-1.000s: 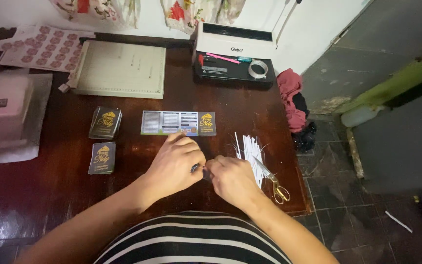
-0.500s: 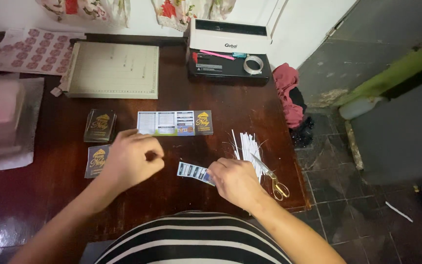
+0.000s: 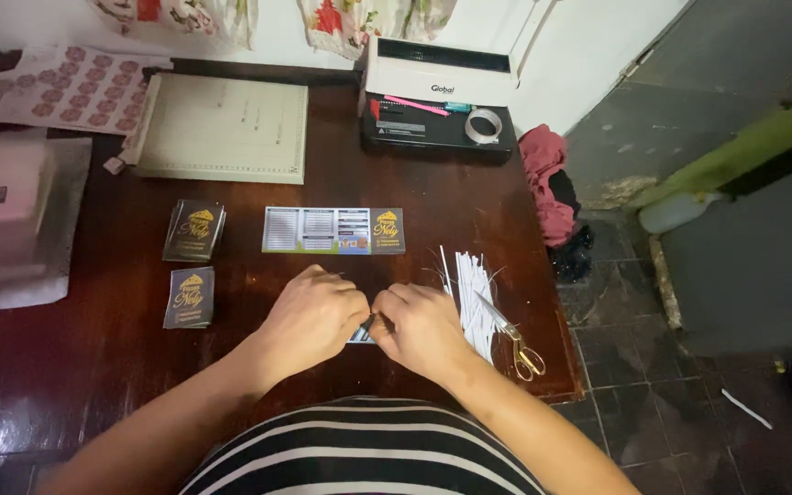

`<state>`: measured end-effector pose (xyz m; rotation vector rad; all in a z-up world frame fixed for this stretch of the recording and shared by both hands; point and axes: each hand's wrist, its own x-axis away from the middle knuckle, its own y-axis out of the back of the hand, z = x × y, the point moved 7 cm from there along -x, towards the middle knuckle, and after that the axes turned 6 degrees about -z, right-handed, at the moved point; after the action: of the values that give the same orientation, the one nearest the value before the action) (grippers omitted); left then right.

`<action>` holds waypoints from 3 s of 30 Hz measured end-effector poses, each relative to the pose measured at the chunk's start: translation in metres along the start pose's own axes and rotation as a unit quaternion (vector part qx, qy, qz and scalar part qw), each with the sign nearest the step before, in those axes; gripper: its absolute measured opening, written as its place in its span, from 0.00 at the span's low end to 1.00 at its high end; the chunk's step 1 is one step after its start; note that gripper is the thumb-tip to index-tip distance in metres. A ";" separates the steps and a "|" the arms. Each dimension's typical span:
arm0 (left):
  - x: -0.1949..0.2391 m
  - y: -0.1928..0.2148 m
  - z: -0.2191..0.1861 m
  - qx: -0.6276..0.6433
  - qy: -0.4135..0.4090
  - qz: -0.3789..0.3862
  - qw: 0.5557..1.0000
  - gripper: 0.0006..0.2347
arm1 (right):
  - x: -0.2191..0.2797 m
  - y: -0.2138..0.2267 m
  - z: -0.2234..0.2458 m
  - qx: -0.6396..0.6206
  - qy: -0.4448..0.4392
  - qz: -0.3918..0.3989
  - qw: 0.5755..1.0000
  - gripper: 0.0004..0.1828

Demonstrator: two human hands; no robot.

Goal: Folding and trimming printed pizza shop menus for distribution.

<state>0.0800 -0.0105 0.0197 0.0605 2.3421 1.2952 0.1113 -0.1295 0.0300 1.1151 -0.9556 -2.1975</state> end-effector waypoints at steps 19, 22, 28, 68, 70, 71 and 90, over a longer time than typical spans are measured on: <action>0.185 0.097 0.214 -0.073 0.415 -0.226 0.878 0.06 | 0.055 -0.061 -0.120 -0.027 -0.276 0.102 0.955 0.05; 0.231 0.049 0.275 0.029 0.497 -0.231 0.836 0.09 | 0.052 -0.096 -0.139 -0.070 -0.218 0.091 0.969 0.05; 0.274 -0.056 0.364 0.253 0.461 -0.261 0.809 0.13 | 0.030 -0.133 -0.161 -0.069 -0.266 0.115 0.955 0.07; 0.290 -0.005 0.184 -0.045 0.469 -0.073 0.879 0.09 | 0.027 -0.197 -0.240 0.292 0.095 0.142 0.941 0.10; 0.290 -0.003 0.178 -0.052 0.482 -0.066 0.872 0.09 | 0.025 -0.191 -0.238 0.282 0.110 0.107 0.947 0.08; 0.287 -0.002 0.173 -0.049 0.481 -0.067 0.873 0.09 | 0.025 -0.190 -0.241 0.274 0.102 0.116 0.949 0.05; 0.366 -0.038 0.184 -0.115 0.512 -0.006 0.851 0.13 | 0.025 -0.200 -0.262 0.205 0.047 0.191 0.959 0.08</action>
<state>-0.1644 0.2067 -0.2299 -0.9453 2.9340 1.8908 0.2938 -0.1150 -0.2457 1.0864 -1.4886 -1.6648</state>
